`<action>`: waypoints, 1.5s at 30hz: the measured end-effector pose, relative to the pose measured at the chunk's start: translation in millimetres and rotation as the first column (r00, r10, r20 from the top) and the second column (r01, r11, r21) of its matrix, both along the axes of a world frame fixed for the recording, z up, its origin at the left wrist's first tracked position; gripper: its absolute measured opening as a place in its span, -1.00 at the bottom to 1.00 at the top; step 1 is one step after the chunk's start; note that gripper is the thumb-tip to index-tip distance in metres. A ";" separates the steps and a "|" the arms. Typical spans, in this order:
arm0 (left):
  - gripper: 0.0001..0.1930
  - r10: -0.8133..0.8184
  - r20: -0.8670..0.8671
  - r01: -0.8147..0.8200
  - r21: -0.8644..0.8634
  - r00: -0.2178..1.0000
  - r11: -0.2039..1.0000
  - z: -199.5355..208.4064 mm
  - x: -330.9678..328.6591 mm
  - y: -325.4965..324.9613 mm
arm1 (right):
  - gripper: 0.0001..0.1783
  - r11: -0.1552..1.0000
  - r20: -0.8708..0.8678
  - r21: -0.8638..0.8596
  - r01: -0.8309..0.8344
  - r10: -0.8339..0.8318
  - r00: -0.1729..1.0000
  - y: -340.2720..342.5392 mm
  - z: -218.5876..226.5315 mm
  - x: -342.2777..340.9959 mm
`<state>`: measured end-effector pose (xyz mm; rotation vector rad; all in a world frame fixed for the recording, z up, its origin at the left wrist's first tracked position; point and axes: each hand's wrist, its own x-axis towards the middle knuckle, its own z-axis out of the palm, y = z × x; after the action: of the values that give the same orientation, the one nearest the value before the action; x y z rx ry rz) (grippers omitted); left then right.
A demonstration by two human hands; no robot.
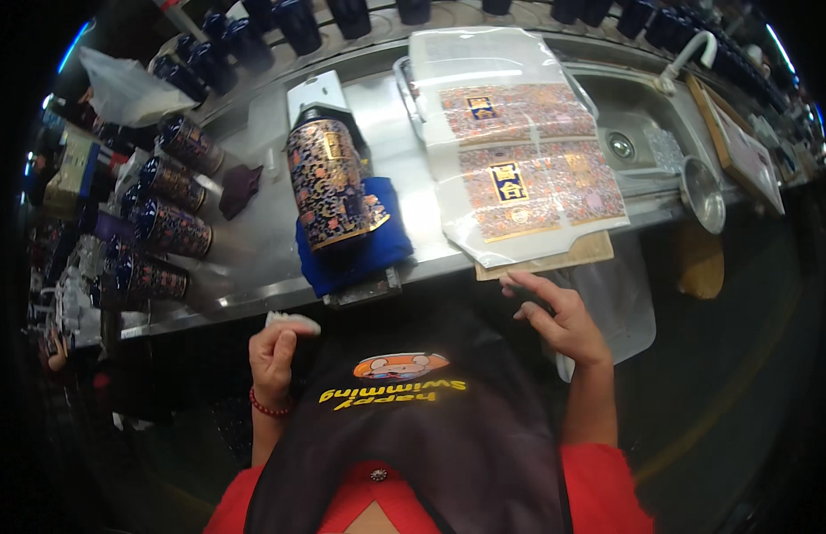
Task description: The person applies decorative stickers to blue cylindrical containers on a stainless steel workbench. They smooth each sticker with a green squeegee, rotate the container to cover all sides, and then place the finished container aside before starting on the next one.
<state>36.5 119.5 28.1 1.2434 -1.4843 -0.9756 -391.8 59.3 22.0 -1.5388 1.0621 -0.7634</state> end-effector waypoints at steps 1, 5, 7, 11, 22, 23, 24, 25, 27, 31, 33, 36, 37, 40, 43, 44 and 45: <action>-0.74 0.095 0.143 -0.078 -0.122 0.985 0.989 8.6 -3.9 -14.1 | -0.46 0.996 -0.002 -0.085 0.041 -0.041 0.999 -10.8 5.6 14.0; -0.52 0.282 0.328 -0.120 -0.436 0.902 0.892 12.7 -11.4 -77.7 | -0.52 0.926 -0.209 -0.374 0.047 -0.134 0.969 -63.8 15.7 68.3; -0.46 0.271 0.288 -0.120 -0.450 0.918 0.885 9.4 -10.3 -107.8 | -0.52 0.919 -0.172 -0.392 0.048 -0.124 0.977 -89.1 20.3 95.7; -0.41 0.263 0.241 -0.120 -0.482 0.934 0.868 4.3 -8.1 -156.0 | -0.49 0.800 -0.218 -0.597 -0.065 -0.084 0.972 -144.6 27.3 155.1; -0.26 0.213 0.362 -0.064 -0.380 0.908 0.923 0.7 -5.0 -182.9 | -0.22 0.849 -0.221 -0.506 -0.156 0.048 0.974 -186.3 18.0 209.2; -0.26 0.217 0.365 -0.066 -0.383 0.905 0.921 0.5 -5.2 -183.1 | -0.21 0.853 -0.216 -0.498 -0.158 0.054 0.975 -186.3 17.4 208.6; -0.26 0.220 0.368 -0.067 -0.387 0.904 0.920 0.2 -5.3 -183.3 | -0.20 0.857 -0.210 -0.491 -0.159 0.061 0.976 -186.3 16.6 208.7; -0.26 0.226 0.371 -0.067 -0.394 0.901 0.916 -0.1 -5.4 -183.4 | -0.19 0.855 -0.208 -0.492 -0.161 0.063 0.976 -186.4 15.9 208.9; -0.25 0.228 0.387 -0.068 -0.387 0.894 0.919 -0.5 -5.6 -183.4 | -0.19 0.856 -0.209 -0.491 -0.164 0.067 0.976 -186.6 15.4 209.7; -0.24 0.232 0.399 -0.065 -0.389 0.887 0.919 -0.6 -5.7 -182.6 | -0.19 0.845 -0.235 -0.499 -0.193 0.082 0.968 -189.0 21.5 204.9; -0.24 0.237 0.410 -0.065 -0.393 0.881 0.917 -0.6 -5.4 -182.2 | -0.19 0.855 -0.238 -0.492 -0.165 0.050 0.970 -191.2 28.1 199.2; -0.24 0.224 0.306 -0.094 -0.389 0.925 0.917 -1.5 -4.4 -182.9 | -0.21 0.819 -0.300 -0.538 -0.199 0.035 0.953 -193.5 39.0 193.4; -0.24 0.219 0.242 -0.114 -0.385 0.945 0.916 -1.9 -4.0 -183.0 | -0.22 0.787 -0.337 -0.571 -0.233 0.034 0.941 -193.6 42.5 193.1; -0.23 0.237 0.182 -0.158 -0.365 0.954 0.918 -4.0 -4.9 -181.8 | -0.29 0.725 -0.409 -0.618 -0.305 0.035 0.912 -192.1 51.5 198.6; -0.20 0.243 0.236 -0.142 -0.377 0.941 0.915 -6.7 -8.0 -179.0 | -0.33 0.699 -0.485 -0.614 -0.367 0.032 0.874 -190.6 58.2 208.0; -0.19 0.252 0.252 -0.141 -0.389 0.934 0.910 -7.7 -9.4 -178.8 | -0.33 0.701 -0.507 -0.604 -0.379 0.029 0.861 -190.5 60.1 210.4; -0.18 0.254 0.252 -0.137 -0.403 0.934 0.905 -8.8 -10.5 -179.1 | -0.33 0.698 -0.524 -0.600 -0.391 0.027 0.852 -190.5 61.9 212.5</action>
<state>26.0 -59.7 19.3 1.2588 -1.6448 -0.3450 -179.3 -131.2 83.9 -2.5717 0.9467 -0.6507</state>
